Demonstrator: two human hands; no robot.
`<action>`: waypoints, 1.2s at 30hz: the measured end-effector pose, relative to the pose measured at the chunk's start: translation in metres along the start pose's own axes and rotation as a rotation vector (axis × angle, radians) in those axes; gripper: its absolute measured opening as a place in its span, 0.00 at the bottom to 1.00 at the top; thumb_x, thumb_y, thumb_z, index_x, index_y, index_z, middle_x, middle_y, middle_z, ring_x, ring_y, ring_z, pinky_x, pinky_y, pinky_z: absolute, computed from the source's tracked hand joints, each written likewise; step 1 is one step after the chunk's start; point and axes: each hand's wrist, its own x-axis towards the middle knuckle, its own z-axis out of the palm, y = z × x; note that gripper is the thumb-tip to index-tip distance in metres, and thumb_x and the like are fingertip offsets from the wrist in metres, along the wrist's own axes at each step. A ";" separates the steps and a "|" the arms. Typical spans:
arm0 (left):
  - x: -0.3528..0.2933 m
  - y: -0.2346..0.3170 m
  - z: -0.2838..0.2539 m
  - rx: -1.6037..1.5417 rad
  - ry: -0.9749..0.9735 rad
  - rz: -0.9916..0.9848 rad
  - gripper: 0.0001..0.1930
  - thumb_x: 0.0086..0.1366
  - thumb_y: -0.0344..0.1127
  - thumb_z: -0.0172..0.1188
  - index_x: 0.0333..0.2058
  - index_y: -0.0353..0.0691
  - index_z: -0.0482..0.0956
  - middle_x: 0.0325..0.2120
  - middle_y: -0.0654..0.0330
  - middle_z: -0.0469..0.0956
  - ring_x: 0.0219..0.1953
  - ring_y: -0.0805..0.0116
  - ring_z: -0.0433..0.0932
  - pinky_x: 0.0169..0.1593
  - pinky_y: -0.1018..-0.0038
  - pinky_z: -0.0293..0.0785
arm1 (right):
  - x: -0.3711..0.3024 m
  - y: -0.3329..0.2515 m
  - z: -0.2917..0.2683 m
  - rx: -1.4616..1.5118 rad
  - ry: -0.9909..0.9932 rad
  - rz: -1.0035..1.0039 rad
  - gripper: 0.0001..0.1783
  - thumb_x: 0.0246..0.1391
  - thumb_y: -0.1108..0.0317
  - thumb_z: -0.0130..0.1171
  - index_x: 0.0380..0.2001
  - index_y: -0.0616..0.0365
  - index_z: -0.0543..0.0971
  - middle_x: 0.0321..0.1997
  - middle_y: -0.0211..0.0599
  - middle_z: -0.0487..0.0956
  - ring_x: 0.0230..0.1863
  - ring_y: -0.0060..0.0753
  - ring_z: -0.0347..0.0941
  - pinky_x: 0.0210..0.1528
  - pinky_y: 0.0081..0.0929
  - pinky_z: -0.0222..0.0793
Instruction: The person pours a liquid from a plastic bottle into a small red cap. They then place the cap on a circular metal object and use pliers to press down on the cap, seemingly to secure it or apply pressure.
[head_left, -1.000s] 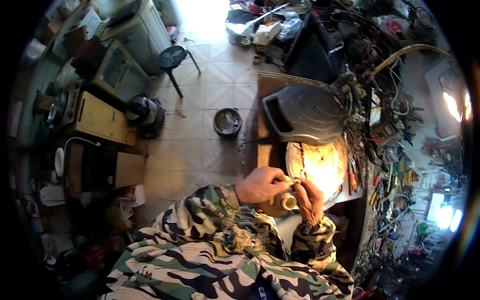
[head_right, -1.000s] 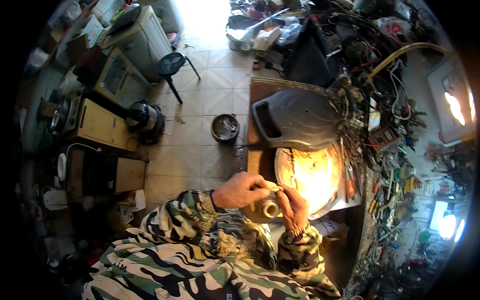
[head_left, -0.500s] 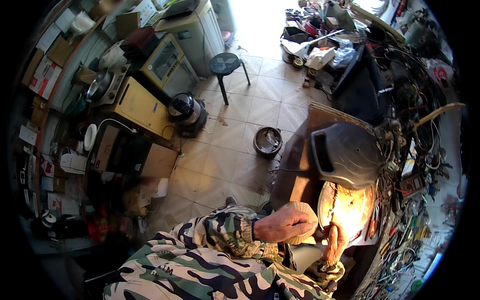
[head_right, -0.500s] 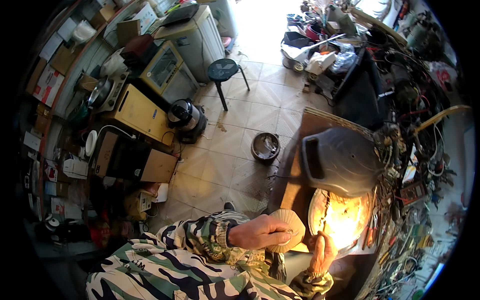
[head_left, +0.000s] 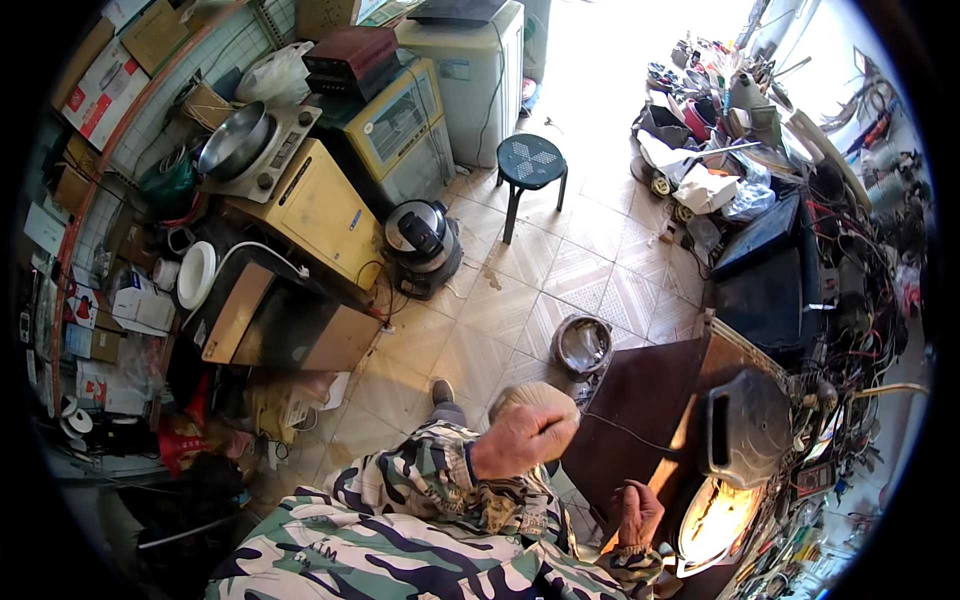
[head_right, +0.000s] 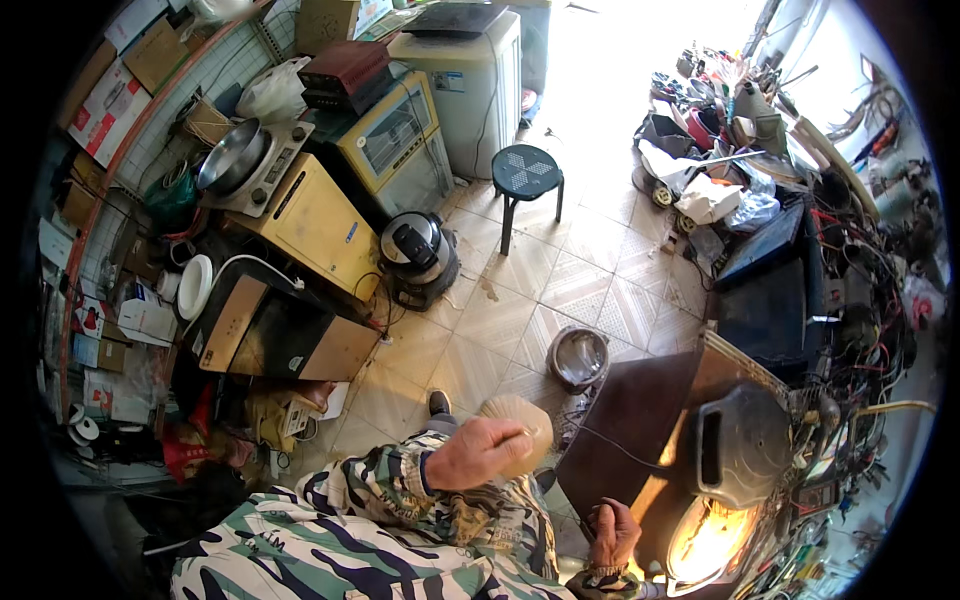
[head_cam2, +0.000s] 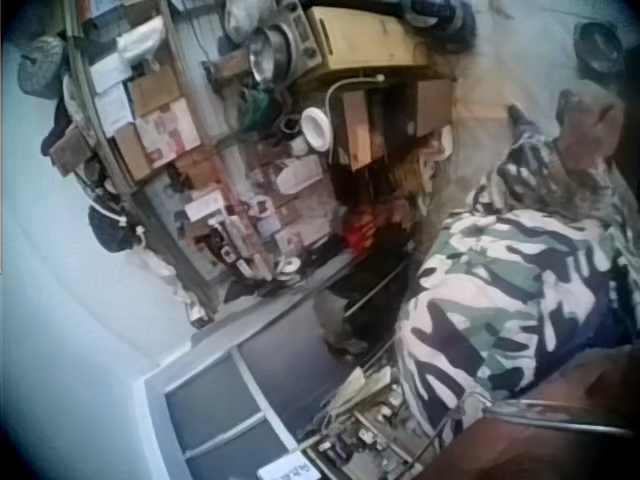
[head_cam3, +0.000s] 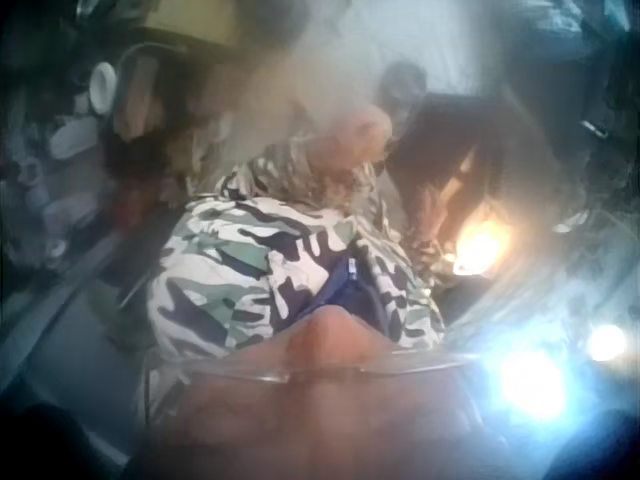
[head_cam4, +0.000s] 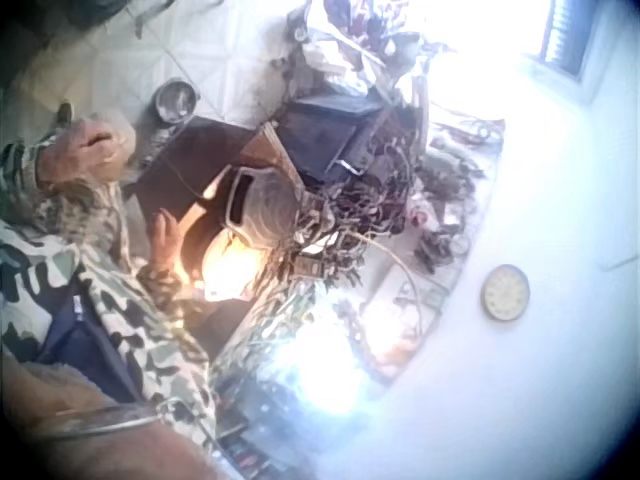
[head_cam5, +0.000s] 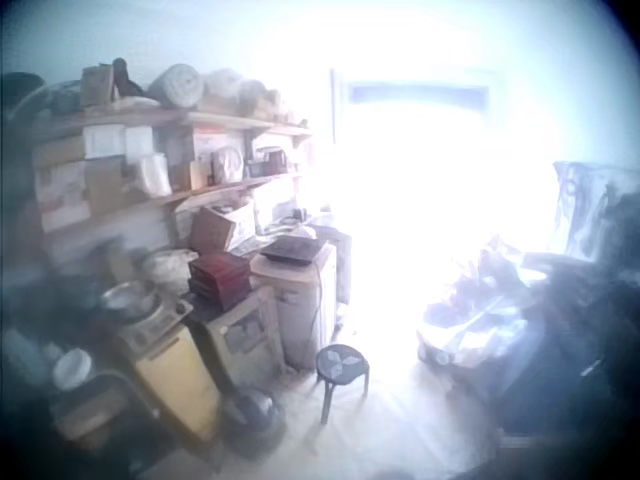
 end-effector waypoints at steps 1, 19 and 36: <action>0.007 -0.009 -0.022 0.117 0.062 0.018 0.14 0.72 0.38 0.54 0.31 0.33 0.75 0.20 0.62 0.67 0.26 0.76 0.64 0.30 0.71 0.65 | 0.006 -0.005 0.015 -0.033 -0.030 0.107 0.15 0.66 0.62 0.59 0.45 0.64 0.82 0.31 0.33 0.83 0.31 0.22 0.77 0.33 0.22 0.73; 0.245 -0.021 -0.350 -0.003 0.516 -0.105 0.14 0.74 0.39 0.56 0.28 0.40 0.77 0.23 0.73 0.72 0.25 0.86 0.65 0.28 0.82 0.63 | 0.106 0.197 0.127 -0.675 -0.143 0.504 0.20 0.50 0.49 0.65 0.35 0.54 0.88 0.33 0.51 0.85 0.39 0.56 0.82 0.44 0.47 0.77; 0.601 -0.126 -0.452 -0.023 0.610 -0.237 0.16 0.73 0.41 0.57 0.26 0.40 0.75 0.16 0.68 0.72 0.12 0.80 0.65 0.16 0.78 0.60 | 0.211 0.074 0.191 -0.019 0.359 0.981 0.15 0.60 0.66 0.61 0.40 0.70 0.83 0.25 0.44 0.85 0.23 0.34 0.83 0.26 0.33 0.79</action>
